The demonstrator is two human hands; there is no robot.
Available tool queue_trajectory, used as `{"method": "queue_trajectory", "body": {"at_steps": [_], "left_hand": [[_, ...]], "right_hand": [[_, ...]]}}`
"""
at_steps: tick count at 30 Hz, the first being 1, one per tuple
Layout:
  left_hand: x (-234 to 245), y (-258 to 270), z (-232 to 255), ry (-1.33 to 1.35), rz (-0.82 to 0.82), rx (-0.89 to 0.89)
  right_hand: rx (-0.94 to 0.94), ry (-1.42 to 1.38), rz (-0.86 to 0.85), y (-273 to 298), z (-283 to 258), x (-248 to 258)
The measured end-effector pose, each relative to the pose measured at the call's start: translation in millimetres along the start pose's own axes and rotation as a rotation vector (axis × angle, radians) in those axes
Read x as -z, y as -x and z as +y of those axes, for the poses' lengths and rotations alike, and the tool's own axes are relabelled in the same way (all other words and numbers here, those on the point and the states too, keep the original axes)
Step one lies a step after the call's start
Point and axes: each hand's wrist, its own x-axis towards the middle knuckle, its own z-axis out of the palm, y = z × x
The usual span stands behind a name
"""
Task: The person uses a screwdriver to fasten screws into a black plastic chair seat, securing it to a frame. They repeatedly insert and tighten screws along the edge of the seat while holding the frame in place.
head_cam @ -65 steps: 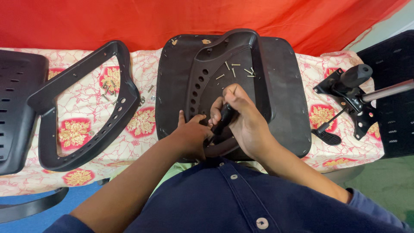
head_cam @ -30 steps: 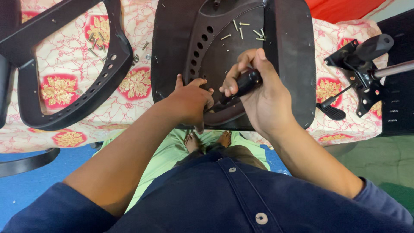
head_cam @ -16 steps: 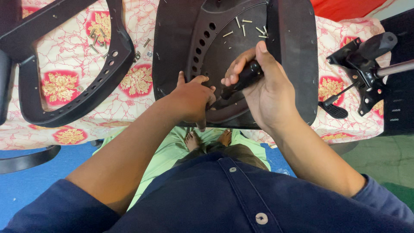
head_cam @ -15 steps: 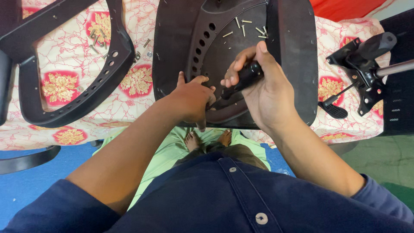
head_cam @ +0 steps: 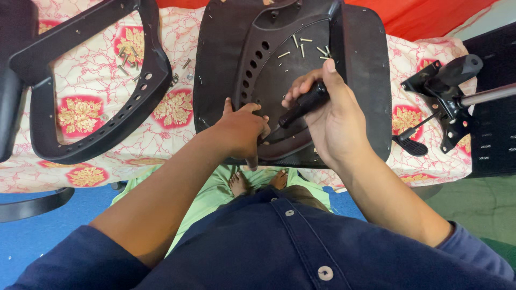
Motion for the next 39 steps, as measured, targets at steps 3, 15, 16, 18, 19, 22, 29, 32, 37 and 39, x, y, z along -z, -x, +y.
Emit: {"method": "queue_trajectory", "body": {"at_steps": [3, 15, 16, 18, 19, 22, 29, 32, 37, 39], "left_hand": [[-1, -2, -4, 0.024, 0.016, -0.025], [0, -6, -17, 0.27, 0.1, -0.049], [0, -6, -16, 0.276, 0.121, -0.041], [-2, -5, -13, 0.294, 0.156, -0.026], [-3, -5, -12, 0.294, 0.18, -0.038], [-3, -6, -11, 0.287, 0.238, -0.074], [2, -8, -7, 0.259, 0.261, -0.084], [0, -13, -5, 0.285, 0.311, -0.078], [-7, -28, -5, 0.193, 0.564, -0.13], [-11, -32, -4, 0.193, 0.752, -0.184]], "right_hand": [[-0.041, -0.022, 0.024, -1, 1, 3], [-0.084, -0.194, 0.054, 0, -2, 20], [-0.082, -0.194, 0.063, 0, -2, 22], [-0.051, -0.185, 0.078, 0, -6, 30], [-0.035, -0.181, 0.087, 1, -8, 34], [0.003, -0.166, 0.125, 1, -18, 49], [0.085, -0.064, 0.17, 12, -28, 76], [0.096, -0.044, 0.172, 16, -25, 78], [0.06, -0.081, 0.184, 17, -17, 71], [0.043, -0.09, 0.185, 17, -14, 67]]}}
